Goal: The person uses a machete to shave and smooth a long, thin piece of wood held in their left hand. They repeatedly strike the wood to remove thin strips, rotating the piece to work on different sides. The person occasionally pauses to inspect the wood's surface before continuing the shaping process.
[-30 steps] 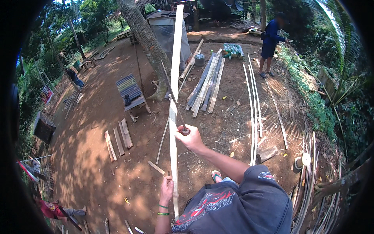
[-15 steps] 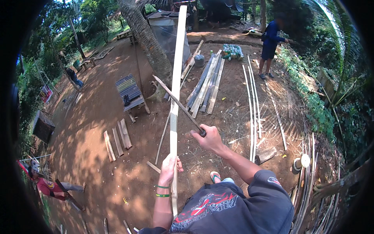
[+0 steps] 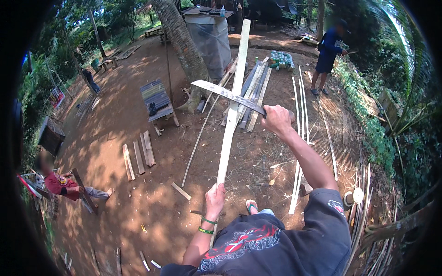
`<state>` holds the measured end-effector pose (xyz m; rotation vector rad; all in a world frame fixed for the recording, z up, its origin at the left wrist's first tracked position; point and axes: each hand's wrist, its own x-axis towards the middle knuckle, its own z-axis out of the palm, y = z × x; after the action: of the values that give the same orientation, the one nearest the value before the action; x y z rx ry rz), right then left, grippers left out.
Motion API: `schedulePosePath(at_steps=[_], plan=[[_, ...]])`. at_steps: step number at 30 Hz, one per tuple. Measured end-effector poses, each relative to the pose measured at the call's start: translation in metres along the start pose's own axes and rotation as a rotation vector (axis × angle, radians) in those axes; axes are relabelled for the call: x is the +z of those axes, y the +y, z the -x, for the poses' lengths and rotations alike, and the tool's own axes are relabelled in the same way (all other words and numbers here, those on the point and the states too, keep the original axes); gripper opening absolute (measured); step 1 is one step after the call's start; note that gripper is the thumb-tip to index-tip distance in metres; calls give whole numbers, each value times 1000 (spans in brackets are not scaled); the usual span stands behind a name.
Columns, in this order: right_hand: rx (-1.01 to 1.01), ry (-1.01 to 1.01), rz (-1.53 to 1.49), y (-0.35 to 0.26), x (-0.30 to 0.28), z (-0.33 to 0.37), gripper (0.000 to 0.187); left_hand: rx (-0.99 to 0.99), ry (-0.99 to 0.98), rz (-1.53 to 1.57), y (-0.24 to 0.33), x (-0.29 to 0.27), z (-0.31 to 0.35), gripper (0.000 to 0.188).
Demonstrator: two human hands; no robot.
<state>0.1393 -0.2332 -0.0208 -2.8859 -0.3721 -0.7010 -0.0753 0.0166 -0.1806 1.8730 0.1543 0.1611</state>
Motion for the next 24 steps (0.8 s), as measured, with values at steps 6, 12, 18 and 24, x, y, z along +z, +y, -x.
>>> schedulePosePath(at_steps=[6,12,18,24], plan=[[-379,-226,-46,-22,25,51,20,8,39,-54,-24,-8,3,41],[-223,-55,-86,8,26,23,21,-51,-17,44,-5,-4,16,42],[-342,-247,-64,-15,31,79,19,-99,-68,68,-9,0,13,42],[0,-206,-22,14,32,60,19,-125,-101,8,-11,-11,29,42]])
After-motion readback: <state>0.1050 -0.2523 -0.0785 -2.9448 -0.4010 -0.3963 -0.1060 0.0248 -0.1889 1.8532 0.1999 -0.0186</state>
